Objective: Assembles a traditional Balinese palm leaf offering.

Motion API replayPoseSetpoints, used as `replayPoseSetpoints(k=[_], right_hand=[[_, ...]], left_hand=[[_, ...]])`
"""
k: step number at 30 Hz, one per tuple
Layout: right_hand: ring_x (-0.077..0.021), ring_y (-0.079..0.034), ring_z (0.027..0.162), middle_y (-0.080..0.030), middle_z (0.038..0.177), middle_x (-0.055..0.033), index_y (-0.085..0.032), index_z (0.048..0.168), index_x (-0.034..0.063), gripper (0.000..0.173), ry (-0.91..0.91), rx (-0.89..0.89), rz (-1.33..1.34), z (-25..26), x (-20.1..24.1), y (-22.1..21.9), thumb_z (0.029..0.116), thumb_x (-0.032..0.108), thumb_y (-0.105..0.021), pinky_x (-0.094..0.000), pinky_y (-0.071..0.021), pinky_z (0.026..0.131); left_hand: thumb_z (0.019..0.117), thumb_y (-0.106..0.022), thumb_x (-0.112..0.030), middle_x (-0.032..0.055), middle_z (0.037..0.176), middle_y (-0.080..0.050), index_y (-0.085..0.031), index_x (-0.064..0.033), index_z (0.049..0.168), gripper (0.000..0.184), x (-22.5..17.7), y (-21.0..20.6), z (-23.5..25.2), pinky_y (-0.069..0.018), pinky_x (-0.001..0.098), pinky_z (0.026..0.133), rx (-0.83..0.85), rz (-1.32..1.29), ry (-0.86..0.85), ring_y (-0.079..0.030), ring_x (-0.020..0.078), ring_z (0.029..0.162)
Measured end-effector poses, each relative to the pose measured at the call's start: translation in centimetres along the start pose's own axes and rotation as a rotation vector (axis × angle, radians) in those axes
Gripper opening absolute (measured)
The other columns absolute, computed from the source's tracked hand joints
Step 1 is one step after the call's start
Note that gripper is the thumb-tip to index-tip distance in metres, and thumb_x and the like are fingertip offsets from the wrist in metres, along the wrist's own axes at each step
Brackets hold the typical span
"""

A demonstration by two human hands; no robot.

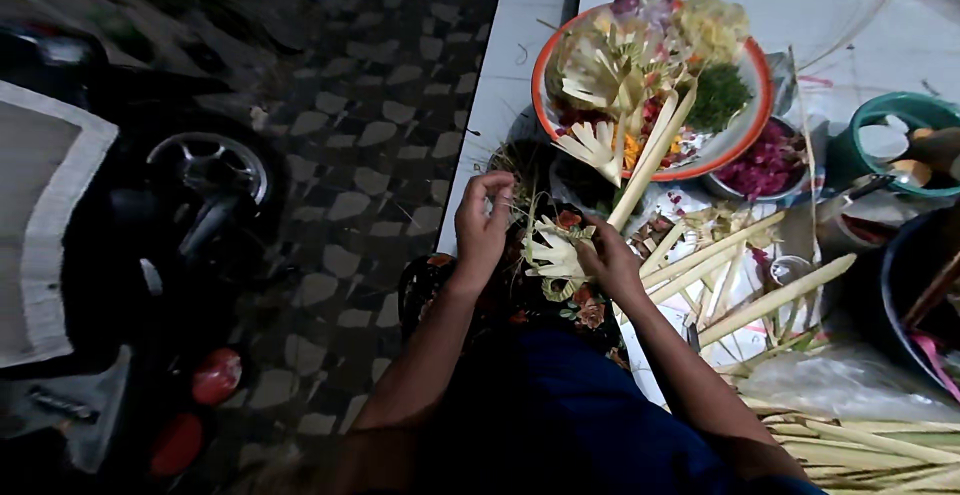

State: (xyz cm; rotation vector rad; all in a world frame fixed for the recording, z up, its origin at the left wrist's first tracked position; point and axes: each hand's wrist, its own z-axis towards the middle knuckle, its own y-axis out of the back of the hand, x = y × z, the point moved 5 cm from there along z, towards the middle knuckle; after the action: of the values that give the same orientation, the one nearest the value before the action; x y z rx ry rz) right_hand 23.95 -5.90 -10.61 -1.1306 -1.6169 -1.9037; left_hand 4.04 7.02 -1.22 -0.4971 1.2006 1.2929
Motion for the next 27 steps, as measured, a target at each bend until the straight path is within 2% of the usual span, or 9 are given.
replayPoseSetpoints(k=[5, 7, 10, 14, 16, 20, 22, 25, 27], right_hand=[[-0.0336, -0.069, 0.099, -0.067, 0.121, -0.0164, -0.055, 0.147, 0.0144, 0.046, 0.028, -0.010, -0.019, 0.0, -0.1, 0.0, 0.1024, 0.024, -0.060, -0.0590, -0.0566, 0.084], [-0.0331, -0.069, 0.098, -0.067, 0.121, -0.0158, -0.056, 0.146, 0.0157, 0.045, 0.026, -0.013, -0.034, 0.0, 0.0, 0.0, 0.1023, 0.024, -0.060, -0.0588, -0.0566, 0.082], [-0.0325, -0.069, 0.096, -0.067, 0.121, -0.0146, -0.057, 0.146, 0.0181, 0.044, 0.012, -0.012, -0.046, 0.1, 0.1, -0.1, 0.1024, 0.025, -0.060, -0.0579, -0.0567, 0.081], [-0.0326, -0.069, 0.094, -0.067, 0.119, -0.0148, -0.056, 0.146, 0.0187, 0.044, -0.002, 0.002, -0.070, 0.1, 0.1, 0.0, 0.1030, 0.026, -0.059, -0.0584, -0.0563, 0.080], [-0.0334, -0.069, 0.093, -0.068, 0.118, -0.0148, -0.057, 0.145, 0.0182, 0.043, 0.006, -0.003, -0.075, 0.1, 0.1, 0.0, 0.1028, 0.026, -0.059, -0.0591, -0.0564, 0.080], [-0.0324, -0.069, 0.090, -0.069, 0.117, -0.0141, -0.057, 0.145, 0.0186, 0.044, 0.015, -0.004, -0.094, 0.2, 0.1, 0.0, 0.1026, 0.029, -0.059, -0.0595, -0.0558, 0.079], [-0.0317, -0.069, 0.088, -0.069, 0.116, -0.0134, -0.057, 0.145, 0.0194, 0.044, 0.008, 0.000, -0.084, 0.2, 0.0, 0.1, 0.1023, 0.029, -0.060, -0.0597, -0.0548, 0.079], [-0.0313, -0.069, 0.085, -0.071, 0.110, -0.0138, -0.058, 0.145, 0.0191, 0.045, 0.003, -0.032, -0.057, 0.2, 0.1, 0.4, 0.1016, 0.030, -0.060, -0.0601, -0.0547, 0.079], [-0.0308, -0.069, 0.087, -0.072, 0.109, -0.0132, -0.058, 0.145, 0.0184, 0.045, 0.019, -0.071, -0.047, 0.2, 0.5, 0.7, 0.1020, 0.030, -0.059, -0.0612, -0.0527, 0.082]], left_hand=[[0.1085, -0.040, -0.015, -0.0025, 0.082, -0.064, -0.056, -0.0069, 0.121, 0.022, -1.2, 1.6, 0.4, -0.0581, 0.0340, 0.080, 0.060, -0.364, 0.209, -0.065, 0.0104, 0.076], [0.1089, -0.038, -0.019, -0.0088, 0.074, -0.060, -0.057, -0.0150, 0.119, 0.022, -1.4, 2.4, 0.8, -0.0588, 0.0333, 0.079, 0.043, -0.524, 0.255, -0.064, 0.0078, 0.072], [0.1095, -0.037, -0.021, -0.0092, 0.086, -0.065, -0.056, -0.0210, 0.125, 0.024, -1.7, 4.3, 1.5, -0.0570, 0.0255, 0.072, -0.035, -0.657, 0.264, -0.062, 0.0050, 0.070], [0.1093, -0.039, -0.019, -0.0037, 0.125, -0.068, -0.042, -0.0246, 0.145, 0.036, -2.6, 7.0, 2.4, -0.0544, 0.0205, 0.066, -0.066, -0.704, 0.178, -0.063, 0.0043, 0.072], [0.1087, -0.042, -0.019, -0.0042, 0.131, -0.067, -0.041, -0.0251, 0.146, 0.038, -3.1, 8.7, 2.6, -0.0576, 0.0245, 0.075, -0.075, -0.674, 0.093, -0.068, 0.0076, 0.085], [0.1079, -0.044, -0.030, -0.0082, 0.117, -0.070, -0.045, -0.0265, 0.145, 0.037, -4.0, 13.3, 3.0, -0.0529, 0.0429, 0.102, -0.161, -0.622, -0.069, -0.068, 0.0158, 0.107], [0.1102, -0.037, -0.036, -0.0059, 0.128, -0.066, -0.036, -0.0238, 0.153, 0.045, -4.2, 16.3, 3.0, -0.0519, 0.0432, 0.102, -0.272, -0.521, -0.125, -0.066, 0.0173, 0.110], [0.1112, -0.036, -0.034, 0.0080, 0.157, -0.041, -0.018, -0.0054, 0.160, 0.060, -3.9, 18.2, 2.3, -0.0504, 0.0371, 0.107, -0.407, -0.081, -0.040, -0.056, 0.0205, 0.130], [0.1099, -0.043, -0.030, 0.0143, 0.159, -0.039, -0.026, -0.0011, 0.159, 0.059, -2.4, 16.9, 1.0, -0.0475, 0.0359, 0.111, -0.333, 0.126, 0.090, -0.053, 0.0205, 0.135]])
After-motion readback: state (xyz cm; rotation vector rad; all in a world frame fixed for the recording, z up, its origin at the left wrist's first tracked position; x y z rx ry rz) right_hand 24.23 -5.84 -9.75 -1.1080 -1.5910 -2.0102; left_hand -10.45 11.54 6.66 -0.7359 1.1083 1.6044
